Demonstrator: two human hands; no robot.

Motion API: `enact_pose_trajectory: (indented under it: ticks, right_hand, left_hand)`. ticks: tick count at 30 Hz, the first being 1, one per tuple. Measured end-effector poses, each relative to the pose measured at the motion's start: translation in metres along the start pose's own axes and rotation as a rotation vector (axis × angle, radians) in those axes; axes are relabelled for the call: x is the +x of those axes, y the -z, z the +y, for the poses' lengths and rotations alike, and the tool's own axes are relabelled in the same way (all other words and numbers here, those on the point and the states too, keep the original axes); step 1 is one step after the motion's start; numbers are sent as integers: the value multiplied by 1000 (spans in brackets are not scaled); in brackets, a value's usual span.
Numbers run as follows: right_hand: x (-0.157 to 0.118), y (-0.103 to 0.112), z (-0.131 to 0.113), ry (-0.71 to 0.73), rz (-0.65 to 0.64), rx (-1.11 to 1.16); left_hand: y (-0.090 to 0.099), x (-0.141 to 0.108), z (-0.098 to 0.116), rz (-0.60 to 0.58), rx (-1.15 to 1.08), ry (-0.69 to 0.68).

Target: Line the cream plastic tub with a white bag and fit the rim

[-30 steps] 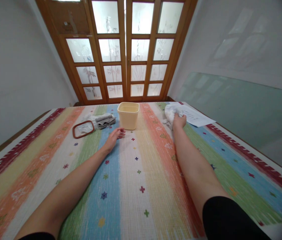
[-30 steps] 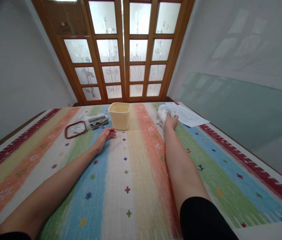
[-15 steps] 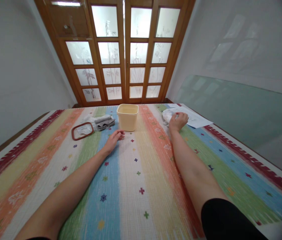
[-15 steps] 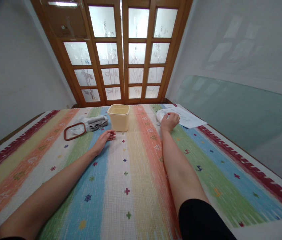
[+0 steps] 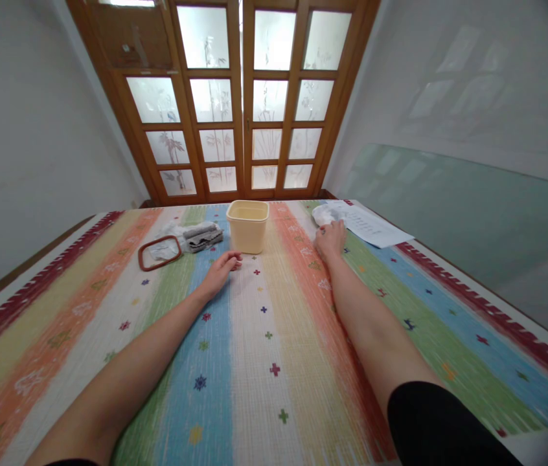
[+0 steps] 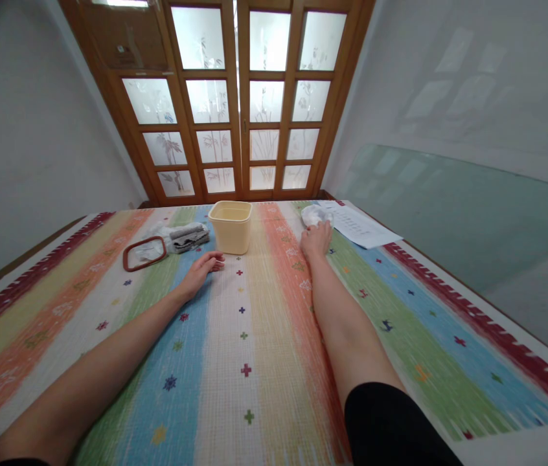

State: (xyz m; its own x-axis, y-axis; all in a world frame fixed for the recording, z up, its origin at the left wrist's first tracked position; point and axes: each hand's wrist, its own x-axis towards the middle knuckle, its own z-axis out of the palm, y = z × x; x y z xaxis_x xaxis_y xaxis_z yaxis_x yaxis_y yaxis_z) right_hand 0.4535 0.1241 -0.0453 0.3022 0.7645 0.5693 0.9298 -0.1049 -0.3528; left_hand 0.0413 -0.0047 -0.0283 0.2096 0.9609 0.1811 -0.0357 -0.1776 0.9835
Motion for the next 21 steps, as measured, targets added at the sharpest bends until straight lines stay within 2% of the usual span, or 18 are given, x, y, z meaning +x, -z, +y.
enact_pose_trajectory:
  ticks: [6, 14, 17, 21]
  right_hand:
    - [-1, -11, -3, 68, -69, 9]
    - [-2, -5, -14, 64, -51, 70]
    - [-5, -3, -33, 73, -45, 232]
    - [-9, -2, -74, 13, -103, 698]
  left_hand:
    - [0, 1, -2, -2, 17, 0]
    - [1, 1, -2, -2, 80, -3]
    - [0, 0, -4, -20, 157, -43]
    - [0, -1, -7, -4, 291, -131]
